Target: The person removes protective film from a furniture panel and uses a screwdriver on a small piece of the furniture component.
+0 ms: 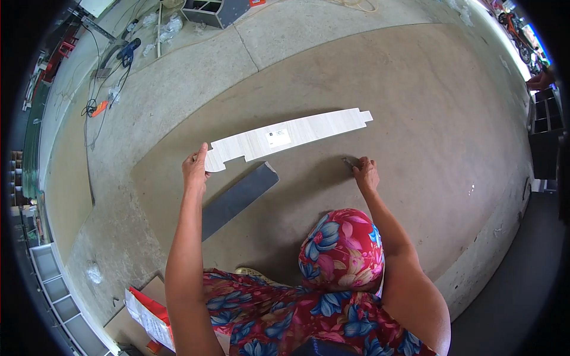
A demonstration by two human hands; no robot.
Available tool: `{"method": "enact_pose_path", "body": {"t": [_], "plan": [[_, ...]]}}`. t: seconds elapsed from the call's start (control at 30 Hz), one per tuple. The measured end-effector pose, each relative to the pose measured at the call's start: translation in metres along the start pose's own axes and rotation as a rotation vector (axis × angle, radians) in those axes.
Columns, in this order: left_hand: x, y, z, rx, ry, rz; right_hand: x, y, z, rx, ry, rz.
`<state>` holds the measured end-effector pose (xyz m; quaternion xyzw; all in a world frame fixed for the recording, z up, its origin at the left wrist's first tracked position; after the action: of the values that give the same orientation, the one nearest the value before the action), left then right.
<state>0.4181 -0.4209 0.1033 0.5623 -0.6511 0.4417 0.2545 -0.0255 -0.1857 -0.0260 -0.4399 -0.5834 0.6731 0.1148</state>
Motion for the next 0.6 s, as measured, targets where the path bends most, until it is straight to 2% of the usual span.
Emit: {"method": "enact_pose_path", "body": {"t": [0.1, 0.2, 0.3, 0.6], "plan": [[-0.002, 0.001, 0.0, -0.088, -0.038, -0.044, -0.002, 0.0, 0.001, -0.034, -0.006, -0.059], [-0.001, 0.003, -0.005, -0.222, -0.039, -0.061, 0.01, 0.012, 0.003, -0.147, 0.11, 0.03], [0.0, 0.001, -0.006, -0.275, -0.04, -0.024, 0.011, 0.012, 0.0, -0.143, 0.095, 0.003], [0.017, 0.003, -0.017, -0.255, 0.062, 0.001, 0.008, 0.009, -0.014, -0.075, 0.019, 0.025]]}}
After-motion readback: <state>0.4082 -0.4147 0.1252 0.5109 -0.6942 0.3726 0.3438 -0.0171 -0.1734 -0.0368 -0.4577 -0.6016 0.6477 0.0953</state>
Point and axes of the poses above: each hand's wrist, its own z-axis towards the middle knuckle, its own y-axis out of the palm, x = y × z, the point moved 6 cm from there along z, towards the middle knuckle, and after that the axes turned 2 degrees about z, right-handed, at the moved point
